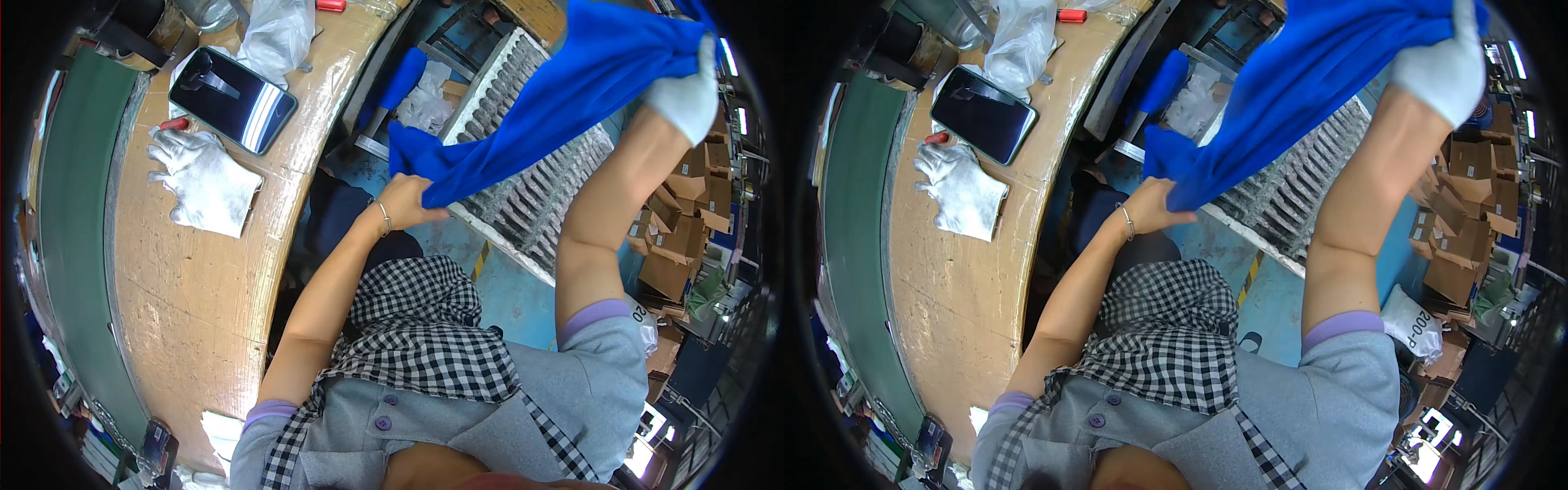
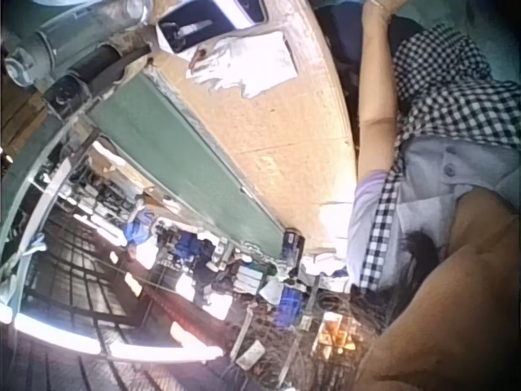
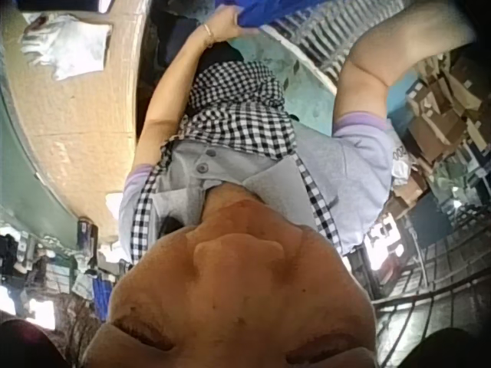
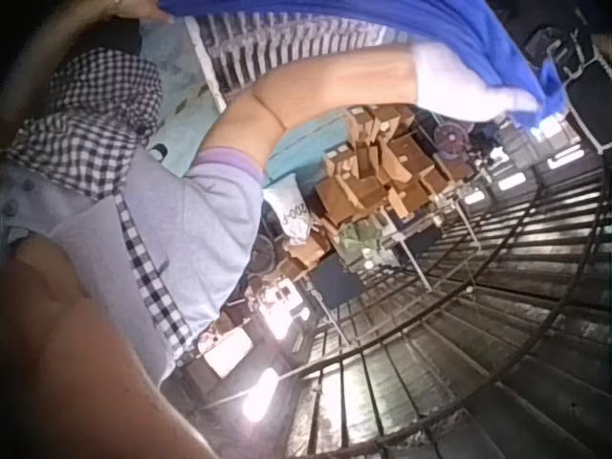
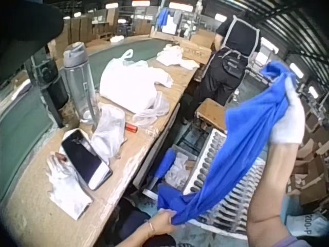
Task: The person flips through paper cards on the workbench, puts on gloves, gathers metal hardware from a conveyor belt, and stacks the pieces together by hand.
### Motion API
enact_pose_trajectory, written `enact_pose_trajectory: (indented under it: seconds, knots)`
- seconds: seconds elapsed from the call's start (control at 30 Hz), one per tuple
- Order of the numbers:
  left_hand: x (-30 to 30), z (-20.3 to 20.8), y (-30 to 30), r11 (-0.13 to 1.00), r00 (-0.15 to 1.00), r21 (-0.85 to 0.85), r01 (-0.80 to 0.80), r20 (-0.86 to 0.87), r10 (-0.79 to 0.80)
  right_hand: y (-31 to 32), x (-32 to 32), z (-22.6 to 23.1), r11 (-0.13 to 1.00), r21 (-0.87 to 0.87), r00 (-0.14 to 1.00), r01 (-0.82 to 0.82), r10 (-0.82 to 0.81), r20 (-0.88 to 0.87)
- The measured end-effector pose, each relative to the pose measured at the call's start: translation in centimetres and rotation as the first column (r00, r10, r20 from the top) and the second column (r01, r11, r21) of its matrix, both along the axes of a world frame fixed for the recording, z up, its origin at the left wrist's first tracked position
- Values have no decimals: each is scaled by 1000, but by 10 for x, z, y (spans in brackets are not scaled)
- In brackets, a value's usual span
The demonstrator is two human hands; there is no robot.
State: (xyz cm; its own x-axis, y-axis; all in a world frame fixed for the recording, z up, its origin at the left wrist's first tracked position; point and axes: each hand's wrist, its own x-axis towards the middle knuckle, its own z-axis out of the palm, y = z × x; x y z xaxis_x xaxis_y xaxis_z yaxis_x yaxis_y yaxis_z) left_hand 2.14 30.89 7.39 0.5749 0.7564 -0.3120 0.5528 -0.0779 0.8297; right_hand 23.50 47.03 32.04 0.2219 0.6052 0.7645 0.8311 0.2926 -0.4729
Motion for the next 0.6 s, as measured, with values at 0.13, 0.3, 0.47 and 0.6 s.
enact_pose_trajectory:
  seconds: [0.13, 0.3, 0.47, 0.6]
  knots:
    - [-29, -81, -34, 716, 587, -552, -429, 432, 685, 48, 39, 30, 950, 3, 938, 312, -309, 158]
    - [-55, -78, -29, 400, 153, -757, -516, 378, 913, 48, 22, -46, 991, -62, 993, -117, 118, 11]
    - [-59, -100, -4, 80, 19, -593, -801, 108, 994, 52, -23, -161, 862, -117, 698, -494, 313, -644]
    - [-78, -134, 21, 168, 125, -352, -921, 142, 982, 33, -57, -197, 869, -376, 921, -323, 196, -338]
